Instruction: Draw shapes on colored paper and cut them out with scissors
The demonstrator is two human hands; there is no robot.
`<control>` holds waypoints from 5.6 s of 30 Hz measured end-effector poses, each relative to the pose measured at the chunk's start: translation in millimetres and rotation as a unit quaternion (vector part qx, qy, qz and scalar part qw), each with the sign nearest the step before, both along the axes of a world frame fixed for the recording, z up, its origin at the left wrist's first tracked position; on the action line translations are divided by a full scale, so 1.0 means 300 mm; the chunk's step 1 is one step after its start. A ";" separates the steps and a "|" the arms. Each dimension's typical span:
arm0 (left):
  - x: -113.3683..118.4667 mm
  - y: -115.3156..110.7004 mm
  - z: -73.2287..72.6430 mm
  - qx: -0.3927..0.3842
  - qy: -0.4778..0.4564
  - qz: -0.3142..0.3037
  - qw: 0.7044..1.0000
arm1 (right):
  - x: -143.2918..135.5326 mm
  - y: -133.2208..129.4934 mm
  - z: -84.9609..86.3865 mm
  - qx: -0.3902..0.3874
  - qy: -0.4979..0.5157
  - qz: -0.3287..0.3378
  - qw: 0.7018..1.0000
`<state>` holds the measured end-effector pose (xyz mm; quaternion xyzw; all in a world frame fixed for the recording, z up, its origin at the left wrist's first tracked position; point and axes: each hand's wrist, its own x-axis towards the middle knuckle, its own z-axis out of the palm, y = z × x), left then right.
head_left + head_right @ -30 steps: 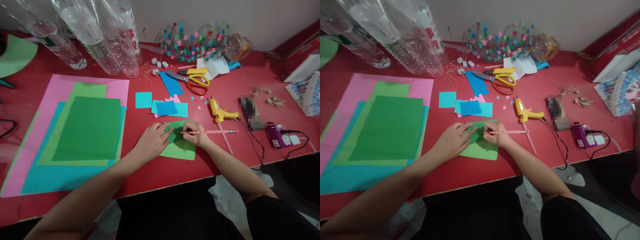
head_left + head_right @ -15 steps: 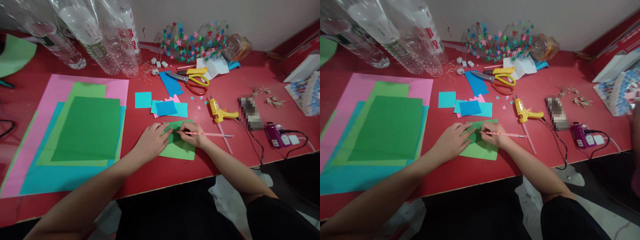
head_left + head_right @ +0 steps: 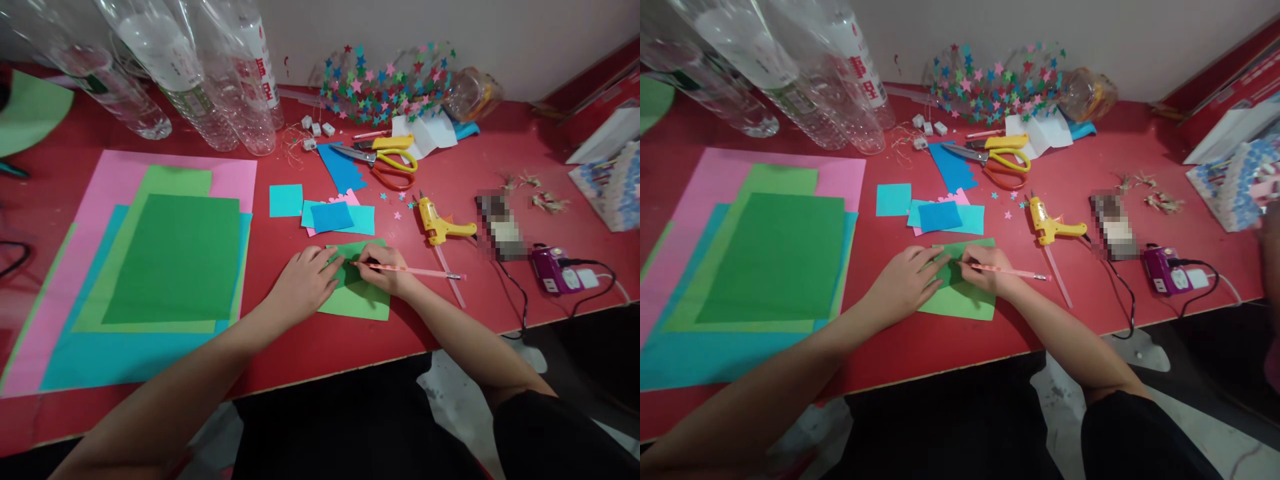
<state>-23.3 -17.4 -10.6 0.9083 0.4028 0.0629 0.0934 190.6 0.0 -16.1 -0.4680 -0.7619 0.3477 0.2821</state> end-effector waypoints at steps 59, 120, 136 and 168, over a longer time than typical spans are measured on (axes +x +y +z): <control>-0.001 0.000 -0.004 0.012 0.002 0.006 1.000 | 0.028 0.014 0.043 -0.173 0.191 -0.127 0.958; 0.005 0.004 0.002 -0.018 -0.011 0.032 0.999 | 0.002 -0.026 0.004 0.018 -0.026 0.018 0.999; 0.004 0.003 -0.001 -0.002 -0.001 0.026 1.000 | 0.004 -0.028 -0.007 0.042 -0.024 0.033 0.998; 0.004 0.004 -0.009 -0.006 -0.013 0.026 1.000 | -0.010 -0.042 -0.022 0.101 -0.055 -0.026 0.993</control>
